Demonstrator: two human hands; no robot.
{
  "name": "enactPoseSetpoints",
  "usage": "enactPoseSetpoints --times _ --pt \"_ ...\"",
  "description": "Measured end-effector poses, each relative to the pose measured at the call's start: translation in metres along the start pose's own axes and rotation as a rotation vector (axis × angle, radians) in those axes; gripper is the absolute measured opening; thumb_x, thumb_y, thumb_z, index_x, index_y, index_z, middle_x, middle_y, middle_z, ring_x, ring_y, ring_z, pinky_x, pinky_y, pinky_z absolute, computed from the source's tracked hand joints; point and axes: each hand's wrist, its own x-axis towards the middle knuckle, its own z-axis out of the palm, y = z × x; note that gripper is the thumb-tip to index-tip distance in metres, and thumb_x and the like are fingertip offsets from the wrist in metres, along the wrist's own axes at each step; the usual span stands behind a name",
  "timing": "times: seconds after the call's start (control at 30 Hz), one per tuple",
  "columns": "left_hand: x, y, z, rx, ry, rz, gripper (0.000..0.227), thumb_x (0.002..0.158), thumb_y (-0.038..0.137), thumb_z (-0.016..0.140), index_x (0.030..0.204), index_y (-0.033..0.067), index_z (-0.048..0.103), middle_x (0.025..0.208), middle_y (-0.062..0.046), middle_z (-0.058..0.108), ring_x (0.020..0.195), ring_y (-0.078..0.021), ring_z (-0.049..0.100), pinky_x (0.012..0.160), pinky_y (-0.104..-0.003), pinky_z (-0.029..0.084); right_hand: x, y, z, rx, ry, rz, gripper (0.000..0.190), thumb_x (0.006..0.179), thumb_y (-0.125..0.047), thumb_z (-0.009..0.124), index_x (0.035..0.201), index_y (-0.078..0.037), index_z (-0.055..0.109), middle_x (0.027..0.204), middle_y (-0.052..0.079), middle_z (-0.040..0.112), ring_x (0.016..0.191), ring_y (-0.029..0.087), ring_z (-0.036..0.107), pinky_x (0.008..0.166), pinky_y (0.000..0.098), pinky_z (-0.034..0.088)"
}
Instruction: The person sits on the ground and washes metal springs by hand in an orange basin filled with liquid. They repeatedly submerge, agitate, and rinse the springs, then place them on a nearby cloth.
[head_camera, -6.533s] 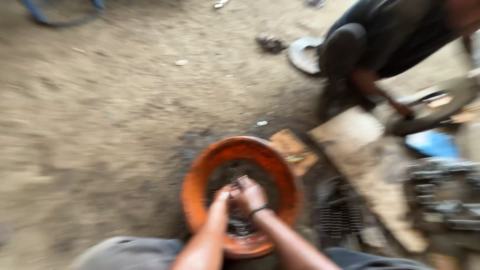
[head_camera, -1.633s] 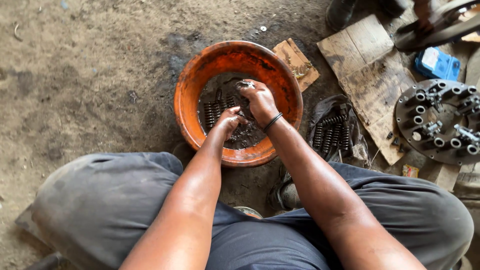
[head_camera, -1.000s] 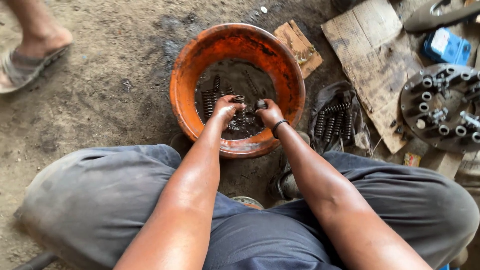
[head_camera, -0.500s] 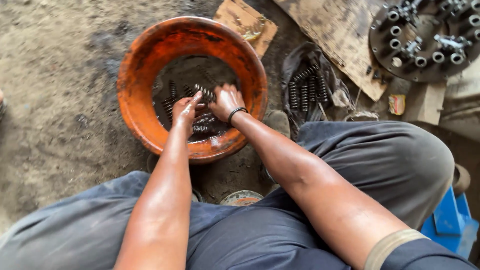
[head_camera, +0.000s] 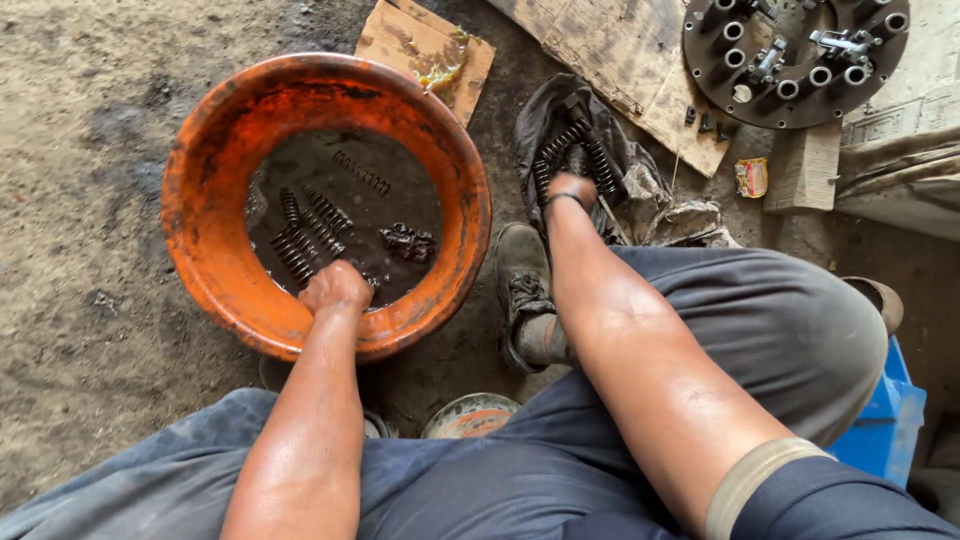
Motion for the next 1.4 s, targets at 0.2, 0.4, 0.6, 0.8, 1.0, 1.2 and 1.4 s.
enactPoseSetpoints --times 0.2,0.4,0.6,0.8,1.0,1.2,1.4 --pt "0.012 -0.007 0.023 0.142 0.062 0.127 0.028 0.086 0.013 0.070 0.112 0.0087 0.080 0.122 -0.015 0.074 0.118 -0.0326 0.069 0.096 -0.043 0.055 0.034 0.032 -0.024 0.043 0.162 0.192 0.054 0.085 -0.022 0.069 0.138 -0.013 0.059 0.130 0.021 0.067 0.117 0.039 0.067 0.100 0.0469 0.053" --pt "0.036 -0.025 0.051 0.121 0.148 0.246 0.024 0.090 0.017 0.065 0.107 0.0130 0.081 0.115 -0.013 0.076 0.108 -0.0342 0.072 0.092 -0.045 0.059 -0.022 -0.008 -0.027 0.063 0.300 -0.193 0.052 0.089 -0.013 0.064 0.141 -0.014 0.057 0.133 0.020 0.065 0.118 0.040 0.066 0.102 0.0480 0.052" --pt "0.052 -0.016 0.082 0.292 0.099 0.405 0.032 0.087 0.027 0.064 0.116 0.0180 0.073 0.125 -0.006 0.070 0.123 -0.0301 0.060 0.100 -0.049 0.049 -0.152 -0.033 0.032 -0.025 -0.149 -1.154 0.045 0.077 -0.012 0.064 0.122 -0.008 0.064 0.107 0.021 0.071 0.099 0.038 0.070 0.086 0.0460 0.056" --pt "0.059 -0.028 0.099 0.215 0.174 0.457 0.039 0.108 0.031 0.037 0.120 0.0156 0.071 0.131 -0.006 0.065 0.128 -0.0299 0.053 0.107 -0.053 0.039 -0.234 0.055 0.071 -0.745 -0.866 -1.530 0.054 0.078 -0.025 0.070 0.131 -0.013 0.067 0.132 0.024 0.060 0.123 0.044 0.054 0.095 0.0561 0.048" --pt "0.057 -0.030 0.099 0.265 0.172 0.404 0.042 0.106 0.031 0.037 0.119 0.0127 0.071 0.135 -0.008 0.061 0.131 -0.0281 0.050 0.112 -0.051 0.035 -0.212 0.100 0.075 -1.319 -0.891 -1.471 0.036 0.087 -0.024 0.068 0.121 -0.013 0.075 0.143 0.011 0.063 0.138 0.032 0.052 0.108 0.0477 0.049" --pt "0.042 -0.025 0.069 0.211 0.106 0.399 0.031 0.101 0.020 0.047 0.121 0.0135 0.070 0.131 -0.010 0.064 0.130 -0.0308 0.051 0.113 -0.055 0.032 -0.204 0.041 0.066 -1.171 -0.874 -1.141 0.038 0.086 -0.020 0.066 0.122 -0.018 0.075 0.134 0.016 0.067 0.128 0.035 0.061 0.105 0.0462 0.050" --pt "0.063 -0.043 0.055 -0.523 0.133 0.442 0.041 0.085 0.015 0.078 0.125 0.0107 0.071 0.116 -0.012 0.073 0.109 -0.0285 0.068 0.098 -0.040 0.051 -0.223 0.046 0.040 -1.358 -0.827 -1.318 0.053 0.080 -0.025 0.075 0.131 -0.018 0.065 0.140 0.015 0.057 0.132 0.034 0.050 0.106 0.0474 0.045"
